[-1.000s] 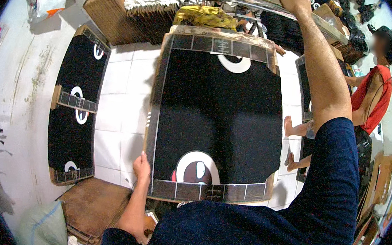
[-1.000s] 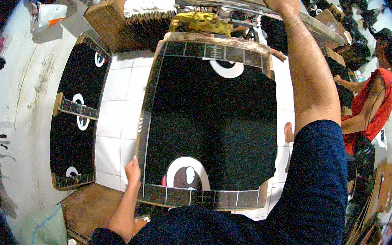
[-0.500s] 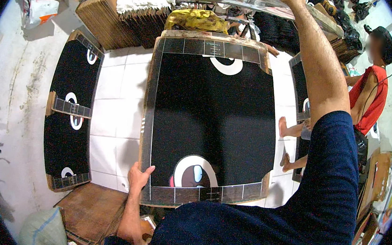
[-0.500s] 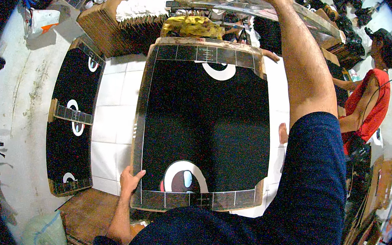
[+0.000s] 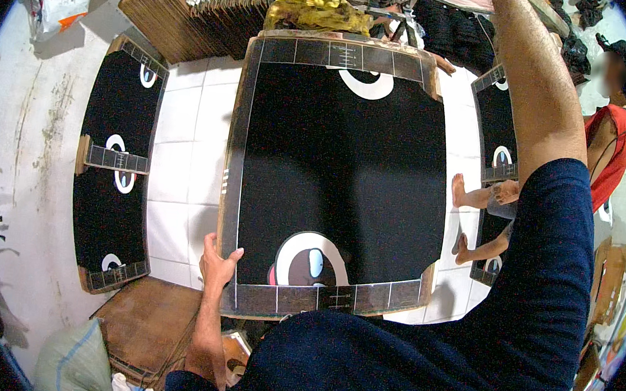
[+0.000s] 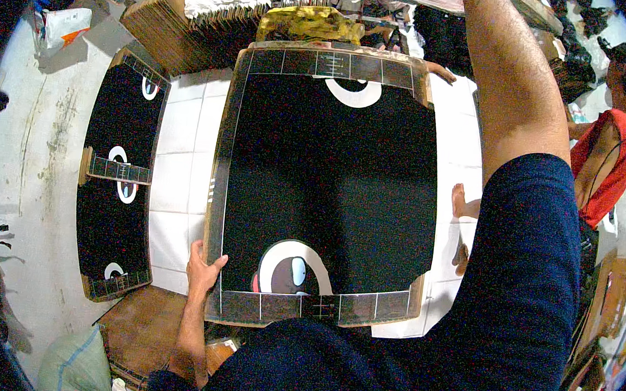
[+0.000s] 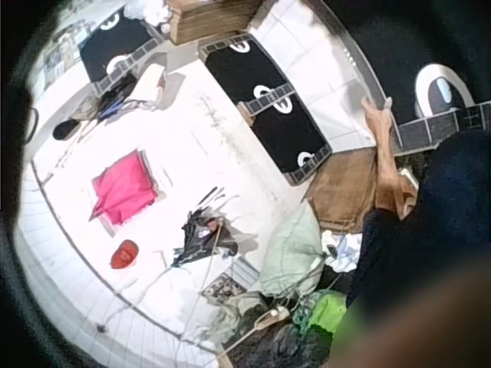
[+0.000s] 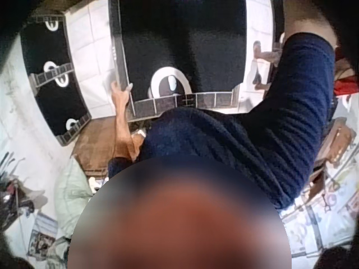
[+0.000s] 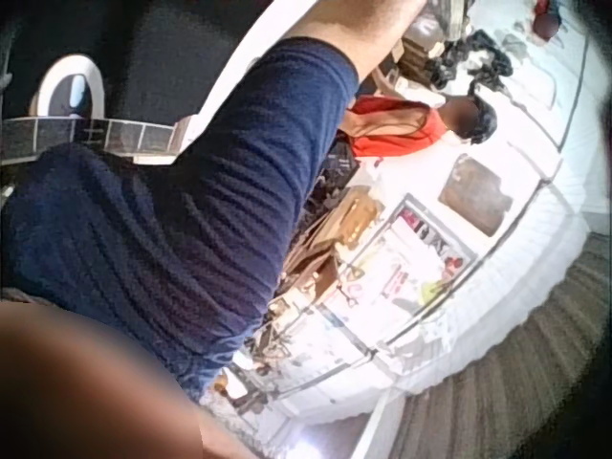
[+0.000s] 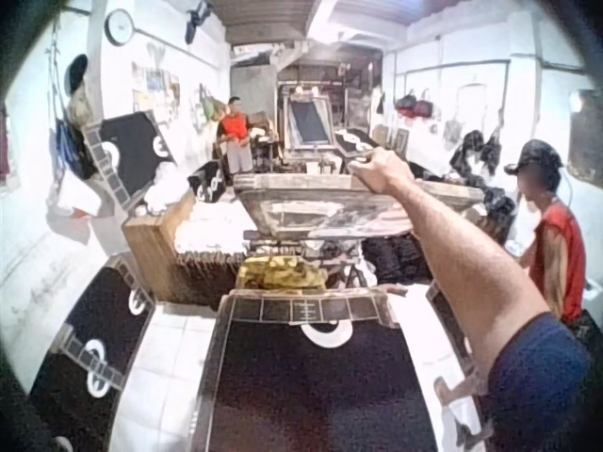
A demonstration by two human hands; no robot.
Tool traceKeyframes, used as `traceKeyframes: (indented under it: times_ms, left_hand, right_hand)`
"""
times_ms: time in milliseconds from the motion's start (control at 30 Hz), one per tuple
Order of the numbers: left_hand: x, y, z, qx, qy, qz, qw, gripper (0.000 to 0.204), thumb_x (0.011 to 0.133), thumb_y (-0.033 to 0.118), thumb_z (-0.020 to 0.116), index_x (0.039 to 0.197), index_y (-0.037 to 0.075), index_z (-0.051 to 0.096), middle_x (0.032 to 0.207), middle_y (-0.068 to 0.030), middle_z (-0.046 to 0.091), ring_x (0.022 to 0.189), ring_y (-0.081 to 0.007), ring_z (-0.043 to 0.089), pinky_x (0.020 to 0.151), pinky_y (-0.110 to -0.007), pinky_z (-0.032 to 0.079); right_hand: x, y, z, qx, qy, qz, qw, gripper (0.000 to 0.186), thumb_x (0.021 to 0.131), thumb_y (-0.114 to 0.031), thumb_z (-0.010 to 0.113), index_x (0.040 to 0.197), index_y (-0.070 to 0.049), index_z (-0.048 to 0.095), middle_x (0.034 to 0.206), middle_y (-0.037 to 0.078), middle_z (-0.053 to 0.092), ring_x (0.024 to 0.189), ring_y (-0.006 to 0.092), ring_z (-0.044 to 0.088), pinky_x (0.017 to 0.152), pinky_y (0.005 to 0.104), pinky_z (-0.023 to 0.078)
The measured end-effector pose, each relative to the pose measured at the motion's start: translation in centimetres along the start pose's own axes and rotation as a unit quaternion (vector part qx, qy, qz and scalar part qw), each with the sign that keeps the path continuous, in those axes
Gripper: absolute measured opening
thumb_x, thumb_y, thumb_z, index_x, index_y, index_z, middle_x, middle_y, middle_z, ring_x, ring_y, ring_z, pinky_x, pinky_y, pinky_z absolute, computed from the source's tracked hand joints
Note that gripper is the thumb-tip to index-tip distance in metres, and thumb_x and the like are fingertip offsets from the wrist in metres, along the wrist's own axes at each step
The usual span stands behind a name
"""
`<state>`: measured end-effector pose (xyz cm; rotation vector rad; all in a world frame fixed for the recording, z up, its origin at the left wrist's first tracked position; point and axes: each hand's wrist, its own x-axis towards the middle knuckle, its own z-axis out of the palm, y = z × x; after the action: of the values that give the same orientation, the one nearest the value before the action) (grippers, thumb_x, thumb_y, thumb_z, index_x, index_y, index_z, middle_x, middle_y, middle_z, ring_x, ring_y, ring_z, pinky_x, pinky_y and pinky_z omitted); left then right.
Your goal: The person repeatedly places a screen printing frame over a black t-shirt, uses a squeegee to pull ink across the mesh, then lifts the frame to reveal the printed design. This cycle is performed multiple times on the same shirt.
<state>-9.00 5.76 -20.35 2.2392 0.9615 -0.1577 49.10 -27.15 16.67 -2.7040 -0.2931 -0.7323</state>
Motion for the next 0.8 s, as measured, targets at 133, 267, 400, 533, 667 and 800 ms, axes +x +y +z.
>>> traceKeyframes:
  times_ms: [133, 267, 400, 533, 667, 800]
  left_hand:
    - [0.1, 0.2, 0.0, 0.0, 0.013, 0.027, 1.0, 0.079, 0.073, 0.034, 0.091, 0.136, 0.008, 0.05, 0.117, -0.0243, 0.072, 0.11, -0.0432, 0.068, 0.095, -0.05, 0.052]
    - [0.2, 0.3, 0.1, 0.007, 0.032, 0.038, 0.999, 0.081, 0.072, 0.033, 0.092, 0.138, 0.007, 0.052, 0.119, -0.0227, 0.072, 0.112, -0.0414, 0.069, 0.097, -0.048, 0.052]
    - [0.7, 0.1, 0.1, -0.036, 0.019, 0.034, 0.999, 0.084, 0.071, 0.033, 0.092, 0.141, 0.004, 0.055, 0.126, -0.0239, 0.07, 0.118, -0.0402, 0.067, 0.101, -0.046, 0.051]
    - [1.3, -0.6, 0.4, -0.028, 0.006, 0.024, 0.999, 0.087, 0.071, 0.032, 0.093, 0.143, 0.0, 0.056, 0.132, -0.0255, 0.067, 0.123, -0.0389, 0.065, 0.104, -0.044, 0.051]
    - [1.7, -0.9, 0.6, -0.062, -0.009, 0.019, 0.998, 0.088, 0.072, 0.032, 0.092, 0.144, -0.002, 0.056, 0.135, -0.0267, 0.065, 0.125, -0.0379, 0.064, 0.107, -0.043, 0.049]
    - [1.5, -0.3, 0.3, -0.043, -0.01, 0.016, 0.999, 0.083, 0.073, 0.034, 0.092, 0.138, -0.003, 0.055, 0.129, -0.0265, 0.068, 0.12, -0.0387, 0.066, 0.102, -0.045, 0.051]
  right_hand:
    - [0.4, 0.2, 0.1, -0.018, -0.004, 0.003, 1.0, 0.057, 0.086, -0.061, 0.06, 0.115, -0.016, 0.078, 0.117, 0.022, 0.074, 0.113, 0.0386, 0.069, 0.097, 0.0472, 0.054]
    - [0.7, 0.3, 0.1, -0.013, -0.018, -0.006, 1.0, 0.058, 0.086, -0.061, 0.06, 0.115, -0.014, 0.078, 0.118, 0.022, 0.073, 0.113, 0.039, 0.069, 0.098, 0.0469, 0.054]
    - [0.8, 0.1, 0.0, -0.029, -0.004, 0.004, 1.0, 0.058, 0.086, -0.06, 0.06, 0.115, -0.013, 0.078, 0.118, 0.022, 0.073, 0.113, 0.0388, 0.069, 0.098, 0.0464, 0.054]
    - [0.5, 0.0, -0.2, -0.019, -0.014, 0.009, 1.0, 0.058, 0.086, -0.059, 0.061, 0.117, -0.013, 0.078, 0.118, 0.022, 0.073, 0.114, 0.0383, 0.069, 0.099, 0.0461, 0.054]
    - [0.4, 0.1, -0.3, 0.008, -0.007, 0.003, 1.0, 0.058, 0.086, -0.059, 0.062, 0.115, -0.011, 0.078, 0.117, 0.023, 0.073, 0.113, 0.0378, 0.07, 0.099, 0.0456, 0.054]
    - [0.7, 0.3, -0.3, 0.0, -0.021, 0.022, 1.0, 0.059, 0.086, -0.059, 0.063, 0.113, -0.009, 0.078, 0.115, 0.023, 0.074, 0.112, 0.0372, 0.07, 0.098, 0.0453, 0.054]
